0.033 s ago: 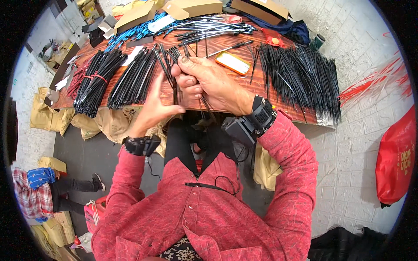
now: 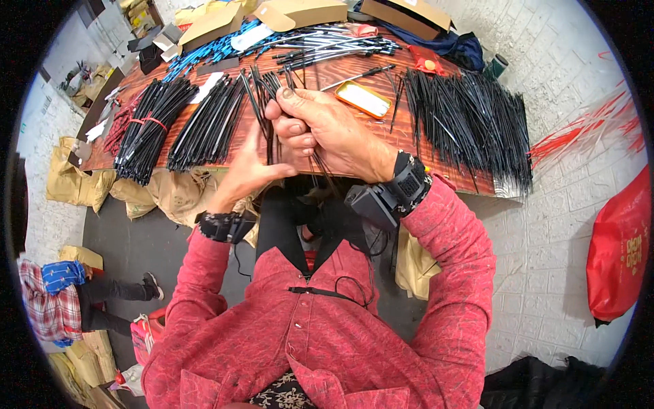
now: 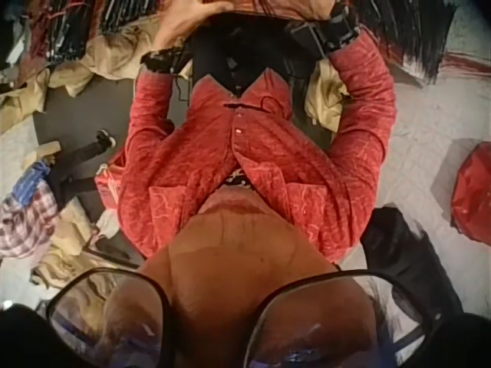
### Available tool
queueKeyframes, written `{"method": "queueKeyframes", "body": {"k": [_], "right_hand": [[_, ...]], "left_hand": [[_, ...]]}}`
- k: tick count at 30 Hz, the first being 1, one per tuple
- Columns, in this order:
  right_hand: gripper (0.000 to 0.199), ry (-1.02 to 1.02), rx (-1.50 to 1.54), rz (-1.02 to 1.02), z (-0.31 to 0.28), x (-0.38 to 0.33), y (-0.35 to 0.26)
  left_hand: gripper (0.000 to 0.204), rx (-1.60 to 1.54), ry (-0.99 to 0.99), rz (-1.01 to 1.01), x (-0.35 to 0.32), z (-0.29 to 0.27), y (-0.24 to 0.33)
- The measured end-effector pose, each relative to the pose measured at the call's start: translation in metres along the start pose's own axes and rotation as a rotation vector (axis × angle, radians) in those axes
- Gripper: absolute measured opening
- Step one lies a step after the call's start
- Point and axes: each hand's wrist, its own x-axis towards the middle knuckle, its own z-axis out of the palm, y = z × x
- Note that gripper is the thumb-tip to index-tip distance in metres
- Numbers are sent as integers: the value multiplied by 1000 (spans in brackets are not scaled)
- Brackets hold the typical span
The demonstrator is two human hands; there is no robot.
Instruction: Bundling and trimming black plastic components at a factory workbench.
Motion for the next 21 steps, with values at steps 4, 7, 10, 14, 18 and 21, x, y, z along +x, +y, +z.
{"method": "queueKeyframes", "body": {"k": [4, 7, 10, 14, 18, 21], "right_hand": [[29, -21, 47, -6, 7, -3, -10], [30, -19, 50, -28, 3, -7, -12], [30, -37, 56, -57, -3, -11, -13], [32, -28, -34, -106, 0, -17, -8], [35, 108, -541, -314, -2, -31, 28], [37, 175, -649, -473, -26, -28, 79]], "left_hand": [[55, -814, -406, -381, 9, 19, -7], [45, -890, -458, -382, 17, 27, -9], [34, -844, -436, -337, 23, 30, -7], [28, -926, -598, -540, 43, 35, -37], [26, -538, -225, 270, 89, 4, 53], [30, -95, -623, 244, 122, 38, -18]]}}
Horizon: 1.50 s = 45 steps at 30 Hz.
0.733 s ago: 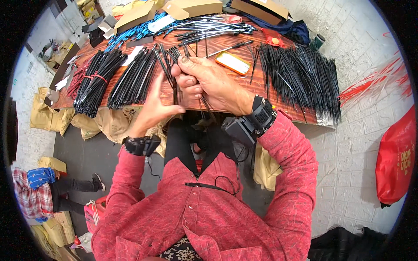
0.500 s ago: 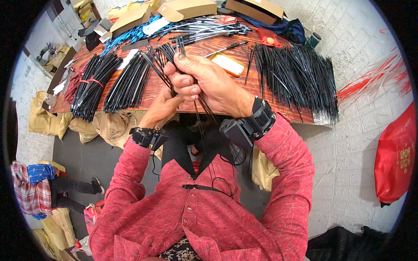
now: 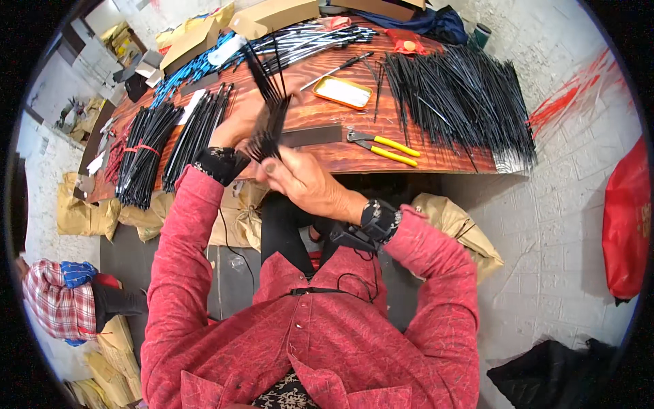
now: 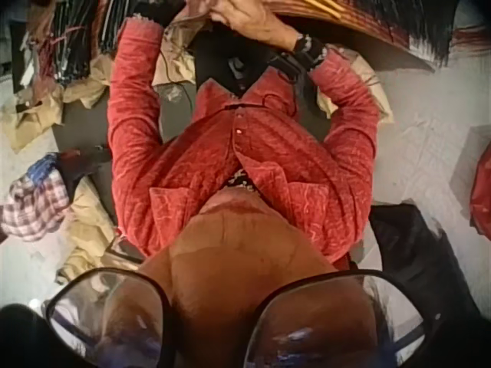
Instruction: Bundling and trimming black plastic components at a factory workbench.
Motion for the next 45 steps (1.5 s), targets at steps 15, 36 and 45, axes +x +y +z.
{"method": "queueKeyframes", "body": {"k": [15, 36, 45], "right_hand": [[26, -65, -532, 292, 0, -99, 205], [40, -225, -640, -84, -68, 77, 67], [31, 7, -677, -236, -62, 57, 89]], "left_hand": [[33, 203, 60, 194, -18, 84, -48], [34, 199, 185, 90, -56, 98, -72], [57, -113, 139, -9, -33, 70, -49]]}}
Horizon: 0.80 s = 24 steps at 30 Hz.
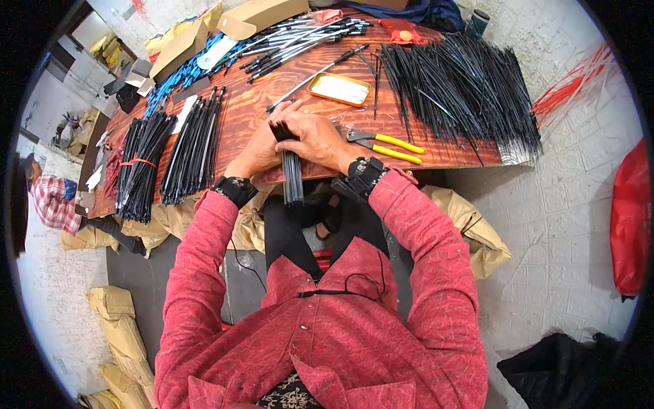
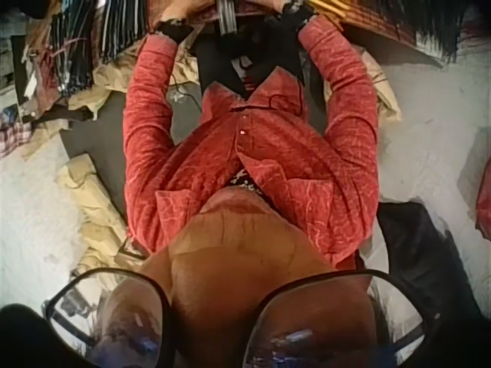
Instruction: Bundling and trimming black plastic components at a factory workbench.
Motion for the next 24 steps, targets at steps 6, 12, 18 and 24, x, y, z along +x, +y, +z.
{"method": "queueKeyframes", "body": {"k": [6, 12, 18, 24], "right_hand": [[28, 34, -71, 30, -1, 3, 8], [28, 71, -57, 59, 3, 8, 12], [30, 1, -86, 73, 4, 6, 24], [32, 11, -90, 0, 4, 6, 20]], "left_hand": [[64, 451, 40, 142, -3, -29, 23], [45, -179, 23, -70, -1, -47, 57], [26, -329, 136, -231, -4, -36, 55], [27, -250, 153, -187, -10, -37, 54]]}}
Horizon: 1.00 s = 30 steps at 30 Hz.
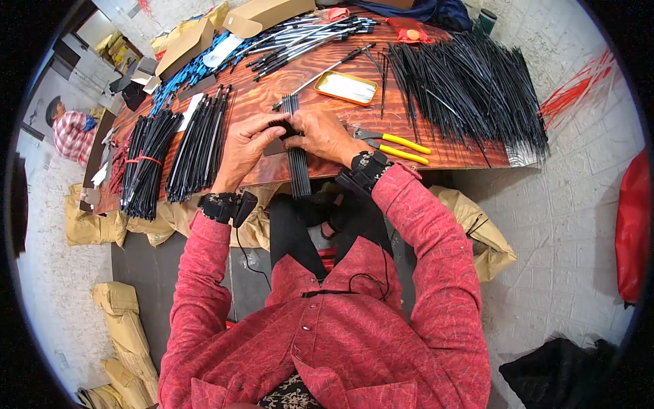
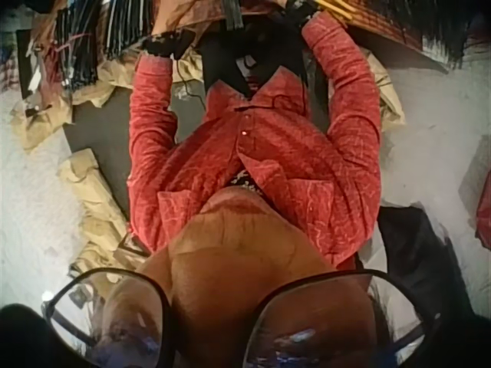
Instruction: Bundling and trimming black plastic components at a factory workbench.
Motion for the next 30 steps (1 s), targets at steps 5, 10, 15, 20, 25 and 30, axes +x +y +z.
{"method": "queueKeyframes", "body": {"k": [5, 10, 15, 20, 25, 30], "right_hand": [[30, -51, -43, 61, -6, 2, -4], [30, -35, -65, 31, -3, 4, -6], [32, -35, -50, 87, -1, 3, -4], [30, -72, -65, 74, 0, 2, 1], [26, -421, 211, 159, -36, 12, 10], [23, -247, -51, 441, -83, 27, 62]], "left_hand": [[26, -25, 76, -5, -5, 4, -1], [24, -81, 108, -58, -6, 6, -1], [21, -66, 100, -66, -5, 11, -4], [19, -74, 90, -41, 1, 18, -6], [18, -101, 181, -29, 1, 15, -8], [18, -77, 184, -13, 6, 17, -7]]}}
